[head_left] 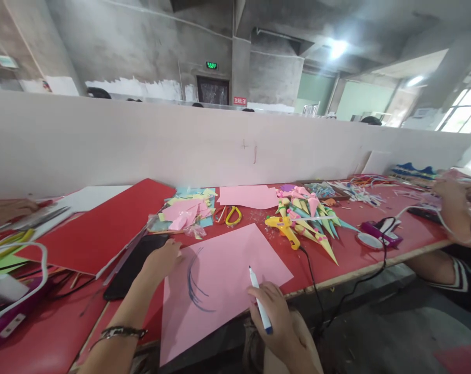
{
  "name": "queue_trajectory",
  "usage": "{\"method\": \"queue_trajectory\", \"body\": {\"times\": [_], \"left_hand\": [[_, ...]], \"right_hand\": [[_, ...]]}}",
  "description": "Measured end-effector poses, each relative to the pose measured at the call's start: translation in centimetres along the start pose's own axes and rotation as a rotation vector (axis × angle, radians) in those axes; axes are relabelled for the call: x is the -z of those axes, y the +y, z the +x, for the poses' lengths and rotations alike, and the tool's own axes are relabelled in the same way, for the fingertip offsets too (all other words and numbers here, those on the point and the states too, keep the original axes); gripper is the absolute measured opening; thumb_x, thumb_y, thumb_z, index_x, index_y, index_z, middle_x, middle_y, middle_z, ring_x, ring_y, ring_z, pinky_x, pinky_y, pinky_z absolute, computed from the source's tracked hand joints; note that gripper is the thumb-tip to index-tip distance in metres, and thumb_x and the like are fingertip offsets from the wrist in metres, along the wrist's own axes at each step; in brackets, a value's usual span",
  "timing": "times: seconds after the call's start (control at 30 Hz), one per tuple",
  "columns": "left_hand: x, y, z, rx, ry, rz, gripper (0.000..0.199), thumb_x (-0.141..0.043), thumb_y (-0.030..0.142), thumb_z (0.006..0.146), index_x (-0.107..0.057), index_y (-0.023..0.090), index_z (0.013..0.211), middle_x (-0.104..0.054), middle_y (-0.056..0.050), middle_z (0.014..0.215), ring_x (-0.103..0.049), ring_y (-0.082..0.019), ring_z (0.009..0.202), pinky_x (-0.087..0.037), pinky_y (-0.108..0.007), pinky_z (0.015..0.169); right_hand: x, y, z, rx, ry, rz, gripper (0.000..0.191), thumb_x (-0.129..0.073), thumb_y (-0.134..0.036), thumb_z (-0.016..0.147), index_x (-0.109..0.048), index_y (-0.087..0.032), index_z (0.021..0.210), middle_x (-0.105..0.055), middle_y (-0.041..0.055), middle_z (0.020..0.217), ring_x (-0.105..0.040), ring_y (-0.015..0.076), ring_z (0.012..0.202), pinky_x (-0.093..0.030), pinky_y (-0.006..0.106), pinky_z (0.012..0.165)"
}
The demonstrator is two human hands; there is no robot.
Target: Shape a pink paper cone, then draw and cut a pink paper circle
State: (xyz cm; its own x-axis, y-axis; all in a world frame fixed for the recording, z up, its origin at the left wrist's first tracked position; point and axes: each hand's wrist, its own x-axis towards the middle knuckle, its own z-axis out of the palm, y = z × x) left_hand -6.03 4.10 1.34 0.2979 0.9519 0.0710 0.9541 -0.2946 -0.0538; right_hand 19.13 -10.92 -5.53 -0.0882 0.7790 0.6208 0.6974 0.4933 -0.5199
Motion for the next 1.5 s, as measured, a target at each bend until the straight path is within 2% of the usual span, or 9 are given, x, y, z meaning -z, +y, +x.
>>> {"method": "queue_trajectory", "body": {"times": [0.23,0.4,0.5,0.63,0.8,1.0,1.2,1.37,1.5], "left_hand": [[2.0,-1.4,0.5,-0.094,-0.192,-0.081,0.016,-0.044,0.022,0.07,-0.057,0.019,0.061,-0.063,-0.005,0.064,-0.059,-0.02,0.066,-0.041,-0.028,0.062],[2.9,-2.4,-1.1,-0.15,-0.23,-0.184,0.025,-0.039,0.033,0.074,-0.055,0.019,0.061,-0.062,-0.002,0.066,-0.057,-0.017,0.066,-0.04,-0.024,0.061],[3.0,-3.6,-3.0,-0.151,-0.222,-0.267,0.034,-0.033,0.042,0.08,-0.057,0.019,0.071,-0.063,-0.001,0.074,-0.057,-0.017,0.071,-0.041,-0.023,0.063],[2.0,-5.6,-5.4,-0.017,-0.193,-0.552,0.043,-0.033,0.055,0.08,-0.055,0.019,0.074,-0.061,0.001,0.068,-0.056,-0.016,0.068,-0.042,-0.022,0.061],[-0.1,-6.8,-6.8,0.113,-0.002,-0.564,0.036,-0.034,0.051,0.079,-0.053,0.021,0.079,-0.066,0.0,0.07,-0.061,-0.018,0.069,-0.044,-0.024,0.064],[-0.7,-4.2,-7.2,0.273,-0.01,-0.467,0.039,-0.032,0.041,0.079,-0.048,0.019,0.107,-0.07,-0.009,0.091,-0.064,-0.023,0.089,-0.045,-0.028,0.073],[-0.4,-0.3,-6.9,0.263,-0.045,-0.313,0.044,-0.031,0.033,0.083,-0.04,0.018,0.123,-0.068,-0.01,0.098,-0.063,-0.024,0.093,-0.043,-0.028,0.071],[0.5,0.7,-7.0,0.206,-0.146,-0.248,0.028,-0.038,0.031,0.082,-0.057,0.02,0.1,-0.068,-0.006,0.09,-0.063,-0.021,0.084,-0.04,-0.026,0.067],[0.5,0.6,-6.9,0.178,-0.098,-0.257,0.022,-0.041,0.033,0.081,-0.059,0.021,0.082,-0.065,-0.003,0.087,-0.061,-0.018,0.08,-0.039,-0.024,0.067]], "right_hand": [[0.0,0.1,-0.1,0.015,0.044,-0.002,0.024,-0.043,-0.009,0.079,-0.056,-0.022,0.094,-0.06,0.0049,0.075,-0.056,0.0208,0.072,-0.046,0.034,0.065],[0.1,0.1,-0.2,0.013,0.057,0.033,0.026,-0.042,-0.009,0.08,-0.055,-0.022,0.098,-0.061,0.0049,0.077,-0.057,0.0205,0.074,-0.048,0.036,0.071],[-0.1,0.3,-0.3,-0.039,0.066,0.079,0.025,-0.04,-0.011,0.082,-0.055,-0.023,0.098,-0.062,0.0056,0.081,-0.058,0.0205,0.078,-0.049,0.034,0.07],[-0.6,0.4,-0.4,-0.103,0.099,0.143,0.021,-0.04,-0.015,0.086,-0.055,-0.023,0.097,-0.062,0.0066,0.083,-0.059,0.0199,0.079,-0.049,0.032,0.069],[-0.7,0.3,-0.1,-0.108,0.157,0.17,0.02,-0.041,-0.016,0.086,-0.055,-0.022,0.1,-0.062,0.0054,0.084,-0.06,0.0177,0.079,-0.049,0.03,0.072],[-0.3,0.5,-0.1,-0.065,0.148,0.16,0.019,-0.043,-0.017,0.087,-0.055,-0.022,0.101,-0.061,0.0041,0.085,-0.059,0.0155,0.079,-0.049,0.026,0.071],[0.8,0.7,0.5,-0.063,0.095,0.22,0.025,-0.042,-0.019,0.087,-0.054,-0.021,0.109,-0.058,0.0077,0.095,-0.056,0.0178,0.088,-0.047,0.029,0.077],[2.3,1.0,2.2,-0.082,0.086,0.332,0.023,-0.039,-0.019,0.088,-0.057,-0.02,0.101,-0.057,0.0064,0.088,-0.055,0.0159,0.081,-0.045,0.027,0.071],[2.6,0.9,5.1,-0.213,0.005,0.441,0.011,-0.044,-0.017,0.081,-0.055,-0.018,0.085,-0.054,0.0006,0.071,-0.051,0.0119,0.064,-0.041,0.022,0.058]]}}
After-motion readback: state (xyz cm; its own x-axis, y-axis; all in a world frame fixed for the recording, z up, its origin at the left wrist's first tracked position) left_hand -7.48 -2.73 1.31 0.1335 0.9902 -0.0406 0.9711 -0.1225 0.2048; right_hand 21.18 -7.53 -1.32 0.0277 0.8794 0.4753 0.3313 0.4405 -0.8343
